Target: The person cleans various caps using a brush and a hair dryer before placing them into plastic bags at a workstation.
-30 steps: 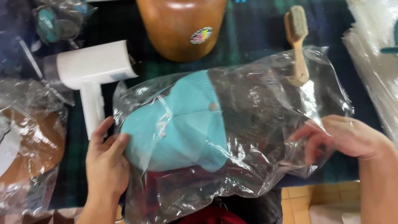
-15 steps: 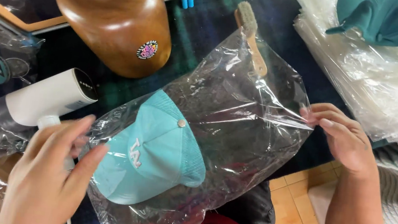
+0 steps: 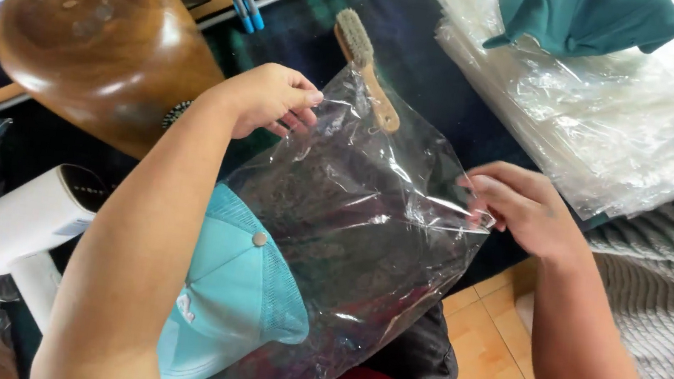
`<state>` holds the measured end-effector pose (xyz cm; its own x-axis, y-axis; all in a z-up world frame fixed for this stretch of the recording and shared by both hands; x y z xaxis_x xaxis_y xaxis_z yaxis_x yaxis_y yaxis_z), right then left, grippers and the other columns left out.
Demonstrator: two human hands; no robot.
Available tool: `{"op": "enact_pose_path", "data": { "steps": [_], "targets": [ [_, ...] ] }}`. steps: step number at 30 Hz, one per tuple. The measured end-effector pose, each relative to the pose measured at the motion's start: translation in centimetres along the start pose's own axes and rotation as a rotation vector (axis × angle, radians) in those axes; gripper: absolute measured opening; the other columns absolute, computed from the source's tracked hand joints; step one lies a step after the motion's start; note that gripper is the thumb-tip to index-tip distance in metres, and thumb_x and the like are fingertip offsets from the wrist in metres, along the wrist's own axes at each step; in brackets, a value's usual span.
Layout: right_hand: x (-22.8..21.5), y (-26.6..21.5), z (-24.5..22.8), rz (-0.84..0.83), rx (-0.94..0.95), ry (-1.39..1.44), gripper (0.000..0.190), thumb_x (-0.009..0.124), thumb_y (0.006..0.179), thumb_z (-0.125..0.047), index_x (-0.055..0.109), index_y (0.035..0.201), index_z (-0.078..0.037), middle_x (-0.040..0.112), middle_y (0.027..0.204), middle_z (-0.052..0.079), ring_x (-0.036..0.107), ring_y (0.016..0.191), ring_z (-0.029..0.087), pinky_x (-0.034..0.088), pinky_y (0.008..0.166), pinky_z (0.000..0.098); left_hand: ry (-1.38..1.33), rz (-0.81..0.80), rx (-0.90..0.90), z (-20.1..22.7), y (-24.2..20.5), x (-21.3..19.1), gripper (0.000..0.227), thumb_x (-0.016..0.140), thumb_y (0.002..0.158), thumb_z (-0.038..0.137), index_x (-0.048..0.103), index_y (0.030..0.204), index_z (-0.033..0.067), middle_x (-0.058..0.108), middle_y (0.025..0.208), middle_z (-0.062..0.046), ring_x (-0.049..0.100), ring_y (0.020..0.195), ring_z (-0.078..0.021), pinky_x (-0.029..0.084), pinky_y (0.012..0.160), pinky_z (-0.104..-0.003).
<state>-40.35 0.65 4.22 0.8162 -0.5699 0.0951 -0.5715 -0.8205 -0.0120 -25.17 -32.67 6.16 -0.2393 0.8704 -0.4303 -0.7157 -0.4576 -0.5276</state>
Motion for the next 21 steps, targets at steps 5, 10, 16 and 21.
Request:
{"op": "enact_pose_path", "data": {
  "steps": [5, 10, 16, 21],
  "targets": [
    [3.0, 2.2, -2.5, -0.319, 0.125, -0.351, 0.024, 0.084, 0.075, 0.000, 0.076, 0.095, 0.008, 0.065, 0.060, 0.013, 0.053, 0.056, 0.016, 0.044, 0.047, 0.0288, -0.230, -0.084, 0.105, -0.4, 1.2, 0.4, 0.013, 0.068, 0.098, 0.013, 0.071, 0.110, 0.0073, 0.073, 0.076, -0.006, 0.075, 0.067, -0.0137, 0.064, 0.066, -0.027],
    [2.0, 1.6, -2.2, -0.261, 0.084, -0.454, 0.028, 0.071, 0.082, 0.007, 0.073, 0.109, 0.005, 0.070, 0.073, 0.013, 0.061, 0.065, 0.018, 0.049, 0.055, 0.0302, -0.295, -0.027, 0.139, -1.1, 1.3, -0.3, 0.010, 0.067, 0.100, 0.012, 0.070, 0.107, 0.0053, 0.072, 0.076, -0.007, 0.073, 0.065, -0.0125, 0.064, 0.062, -0.025],
    [0.0, 1.0, 0.3, -0.089, 0.018, -0.267, 0.028, 0.066, 0.090, 0.004, 0.068, 0.118, 0.007, 0.071, 0.081, 0.018, 0.064, 0.065, 0.018, 0.051, 0.052, 0.0257, -0.345, -0.018, 0.149, -2.7, 3.5, -0.8, 0.011, 0.065, 0.102, 0.012, 0.068, 0.109, 0.0042, 0.072, 0.077, -0.011, 0.075, 0.066, -0.0174, 0.065, 0.061, -0.027],
    [1.5, 2.9, -0.3, -0.221, 0.095, -0.217, 0.035, 0.078, 0.084, 0.001, 0.070, 0.118, 0.004, 0.069, 0.079, 0.008, 0.063, 0.064, 0.011, 0.050, 0.058, 0.0226, -0.310, -0.024, 0.180, -1.5, 2.5, -0.2, 0.012, 0.066, 0.101, 0.012, 0.068, 0.109, 0.0030, 0.073, 0.078, -0.012, 0.075, 0.066, -0.0188, 0.065, 0.059, -0.028]
  ]
}}
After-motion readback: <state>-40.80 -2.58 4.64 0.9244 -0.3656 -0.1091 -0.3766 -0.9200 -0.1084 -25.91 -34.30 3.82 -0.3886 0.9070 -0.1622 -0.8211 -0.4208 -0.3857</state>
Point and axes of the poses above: each hand's wrist, its own y-axis towards the middle knuckle, its own x-axis out of the palm, z = x × y, the point moved 5 cm from there along y, towards the middle knuckle
